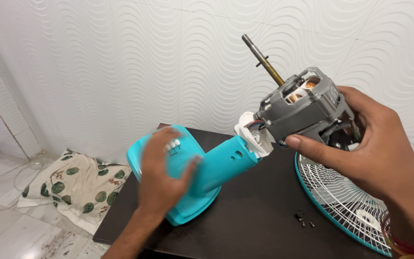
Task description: The person uses a screwdriver to remove screws from the white motor housing of a teal LG table fan. They detach the motor assembly from the fan stand and place the housing on the table.
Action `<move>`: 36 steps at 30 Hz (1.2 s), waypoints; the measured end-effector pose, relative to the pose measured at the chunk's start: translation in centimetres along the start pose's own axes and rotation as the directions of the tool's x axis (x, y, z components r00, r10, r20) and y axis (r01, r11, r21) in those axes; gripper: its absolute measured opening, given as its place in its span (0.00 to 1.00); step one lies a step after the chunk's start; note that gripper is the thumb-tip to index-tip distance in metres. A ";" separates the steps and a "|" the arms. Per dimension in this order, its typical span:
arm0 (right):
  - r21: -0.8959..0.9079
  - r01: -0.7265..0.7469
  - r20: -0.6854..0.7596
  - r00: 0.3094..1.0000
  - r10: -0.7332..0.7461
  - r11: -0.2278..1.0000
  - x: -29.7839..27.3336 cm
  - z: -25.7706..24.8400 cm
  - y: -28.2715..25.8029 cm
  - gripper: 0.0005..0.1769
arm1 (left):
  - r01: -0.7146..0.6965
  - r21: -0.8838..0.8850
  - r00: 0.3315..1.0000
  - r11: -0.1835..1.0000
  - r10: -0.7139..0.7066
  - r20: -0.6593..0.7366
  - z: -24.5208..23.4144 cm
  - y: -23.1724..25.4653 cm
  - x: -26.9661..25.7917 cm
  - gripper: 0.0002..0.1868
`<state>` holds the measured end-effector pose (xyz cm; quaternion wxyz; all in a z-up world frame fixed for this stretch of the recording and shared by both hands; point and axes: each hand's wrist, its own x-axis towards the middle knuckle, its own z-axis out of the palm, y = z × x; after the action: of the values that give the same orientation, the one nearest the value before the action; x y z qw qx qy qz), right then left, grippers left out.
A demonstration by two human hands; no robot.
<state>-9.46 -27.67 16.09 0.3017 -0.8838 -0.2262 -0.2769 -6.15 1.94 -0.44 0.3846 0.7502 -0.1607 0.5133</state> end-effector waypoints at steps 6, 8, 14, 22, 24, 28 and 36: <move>0.016 0.050 -0.023 0.999 -0.049 0.999 -1.0 -0.3 1.1 0.40 | 0.428 -0.002 0.885 0.904 -0.419 -0.200 -1.9 -3.8 -3.2 0.51; 0.011 0.028 -0.025 0.999 -0.027 1.000 -1.3 -0.3 1.4 0.41 | 0.587 -0.300 0.786 0.752 -0.618 -0.009 -1.6 -4.5 -3.4 0.55; -0.073 -0.208 0.026 0.977 0.210 0.975 -2.3 -1.1 3.0 0.44 | 0.846 -0.316 0.523 0.428 -0.779 0.346 -1.7 -4.8 -2.8 0.37; -0.151 -0.431 0.074 0.892 0.445 0.890 -5.0 -1.8 5.3 0.45 | 0.856 -0.312 0.513 0.411 -0.745 0.426 -1.8 -4.0 -2.1 0.32; -0.115 -0.411 0.048 0.907 0.418 0.905 -6.3 -1.6 5.9 0.46 | 0.843 -0.328 0.534 0.426 -0.729 0.427 -1.6 -3.9 -2.1 0.31; -0.030 -0.357 -0.009 0.934 0.357 0.934 -9.3 -0.5 7.2 0.47 | 0.817 -0.324 0.576 0.478 -0.710 0.405 -1.3 -3.3 -1.9 0.28; 0.105 -0.322 -0.090 0.939 0.331 0.941 -16.0 2.6 11.3 0.49 | 0.695 -0.184 0.718 0.695 -0.656 0.231 -1.8 -2.4 -2.2 0.22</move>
<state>-14.04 -37.83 -0.26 0.3939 -0.8789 -0.0721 -0.2592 -6.73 4.47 -3.10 0.6276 0.7355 0.0336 0.2532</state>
